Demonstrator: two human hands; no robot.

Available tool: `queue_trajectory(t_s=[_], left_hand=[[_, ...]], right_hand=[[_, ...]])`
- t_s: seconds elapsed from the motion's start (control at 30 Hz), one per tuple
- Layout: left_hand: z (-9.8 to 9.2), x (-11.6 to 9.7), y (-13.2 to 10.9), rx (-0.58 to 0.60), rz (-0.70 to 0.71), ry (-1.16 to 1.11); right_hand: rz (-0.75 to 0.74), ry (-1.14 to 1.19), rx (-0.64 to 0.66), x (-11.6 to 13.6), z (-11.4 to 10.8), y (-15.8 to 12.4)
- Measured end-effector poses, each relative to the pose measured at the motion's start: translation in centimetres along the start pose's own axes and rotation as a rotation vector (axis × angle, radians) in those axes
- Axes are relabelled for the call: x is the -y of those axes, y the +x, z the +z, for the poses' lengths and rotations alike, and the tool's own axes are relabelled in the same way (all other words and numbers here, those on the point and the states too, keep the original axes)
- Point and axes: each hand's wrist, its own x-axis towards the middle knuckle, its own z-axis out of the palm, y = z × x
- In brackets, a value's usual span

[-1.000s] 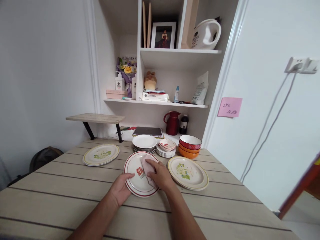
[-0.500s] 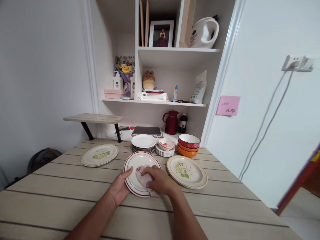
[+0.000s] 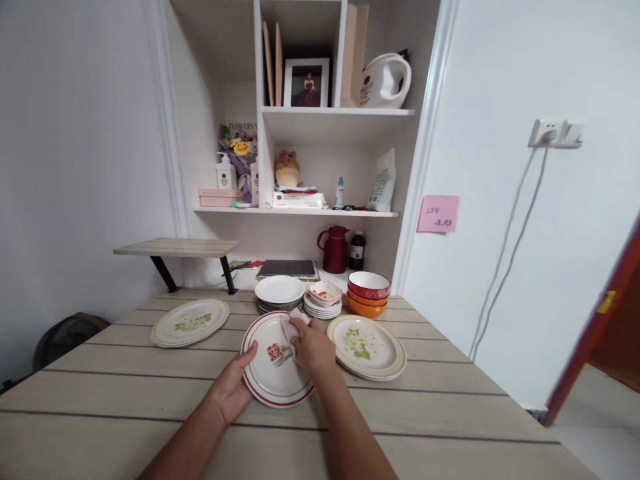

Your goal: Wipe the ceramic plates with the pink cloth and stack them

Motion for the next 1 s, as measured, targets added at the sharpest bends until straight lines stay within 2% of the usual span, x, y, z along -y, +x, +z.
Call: queue_trajectory(t_s=[0.13,0.3,0.37,0.47,0.6,0.73,0.87,1.0], left_hand=[[-0.7,0.3,0.5,-0.021,-0.016,-0.041],[-0.4,0.1,0.2,0.107,-0.038,-0.078],[-0.3,0.0,0.2,0.155,-0.051,-0.077],[-0.5,0.1,0.4,0.148,-0.056,-0.051],[-0.6,0.4,0.6,0.113,-0.013,-0.045],[-0.2,0.5,0.3,0.121,-0.014,-0.069],[-0.1,0.4,0.2,0.148,-0.027,-0.093],[-0.5,0.3,0.4,0.136,-0.016,-0.122]], right_hand=[[-0.005,-0.089,0.135,-1.5,-1.4,-1.7],[-0.347,0.106,0.341,-1.1,-2.1,-2.9],[-0.479,0.202,0.358,0.1,-1.3,-2.9],[-0.584,0.319,0.274,2.1,0.5,-2.5],[-0.456,0.276,0.055,3.7,2.2,-0.9],[-0.274,0.122,-0.123,3.4,2.1,0.8],[-0.111,0.003,-0.118,1.0,1.1,1.1],[-0.013,-0.055,0.009,-1.7,-0.3,0.0]])
